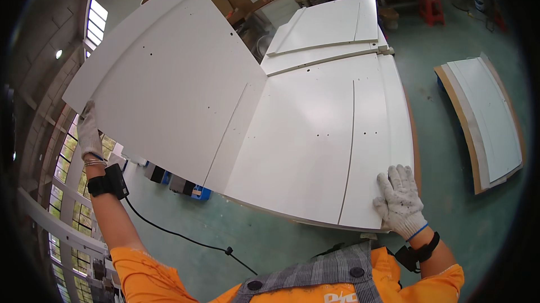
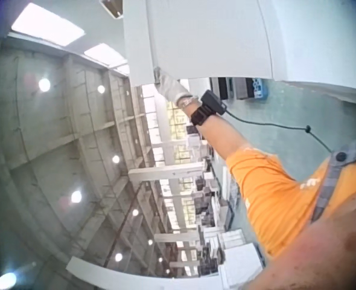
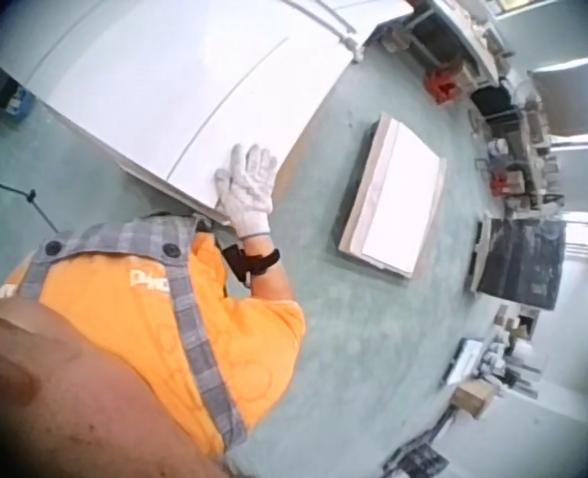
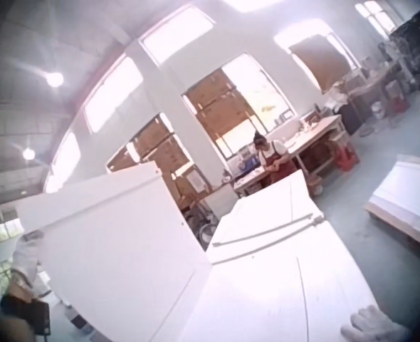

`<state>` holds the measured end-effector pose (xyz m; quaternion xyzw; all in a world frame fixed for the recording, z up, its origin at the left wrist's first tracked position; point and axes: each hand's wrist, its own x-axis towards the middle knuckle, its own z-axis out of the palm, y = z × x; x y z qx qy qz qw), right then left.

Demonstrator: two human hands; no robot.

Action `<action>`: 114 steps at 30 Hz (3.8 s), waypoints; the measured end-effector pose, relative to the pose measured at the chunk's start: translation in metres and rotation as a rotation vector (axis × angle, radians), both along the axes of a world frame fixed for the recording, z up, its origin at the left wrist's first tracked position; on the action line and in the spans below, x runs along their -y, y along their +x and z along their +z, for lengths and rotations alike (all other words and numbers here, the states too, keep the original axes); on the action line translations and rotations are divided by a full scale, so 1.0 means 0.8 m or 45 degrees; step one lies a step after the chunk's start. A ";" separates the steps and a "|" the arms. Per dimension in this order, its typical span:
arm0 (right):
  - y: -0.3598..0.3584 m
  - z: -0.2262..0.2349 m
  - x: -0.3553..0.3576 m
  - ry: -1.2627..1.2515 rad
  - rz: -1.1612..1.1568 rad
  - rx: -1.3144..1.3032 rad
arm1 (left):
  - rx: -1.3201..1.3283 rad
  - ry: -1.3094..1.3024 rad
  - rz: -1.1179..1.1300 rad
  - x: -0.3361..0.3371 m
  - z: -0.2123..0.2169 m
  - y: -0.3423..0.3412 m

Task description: Sorting and stacking white melamine-faced furniture panels in a workshop.

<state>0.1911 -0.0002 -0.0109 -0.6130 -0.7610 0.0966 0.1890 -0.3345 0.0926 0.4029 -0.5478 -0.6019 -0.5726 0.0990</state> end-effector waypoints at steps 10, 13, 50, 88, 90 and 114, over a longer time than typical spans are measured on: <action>0.009 -0.008 -0.005 0.067 0.055 0.013 | -0.070 -0.074 0.162 -0.005 -0.002 -0.022; 0.007 -0.003 -0.005 -0.002 0.040 -0.044 | -0.126 -0.019 0.042 -0.005 -0.003 -0.040; -0.054 0.401 -0.211 0.064 0.821 -0.981 | 0.272 -0.066 -0.589 0.006 -0.013 0.003; -0.027 0.459 -0.230 -0.685 0.393 -2.313 | 1.878 -0.781 -0.504 0.112 -0.279 0.185; -0.036 0.450 -0.258 -0.719 0.693 -2.181 | 1.920 -0.946 -0.940 0.108 -0.291 0.155; -0.038 0.414 -0.296 -0.754 0.755 -2.134 | 1.631 -0.281 -0.932 0.073 -0.314 0.190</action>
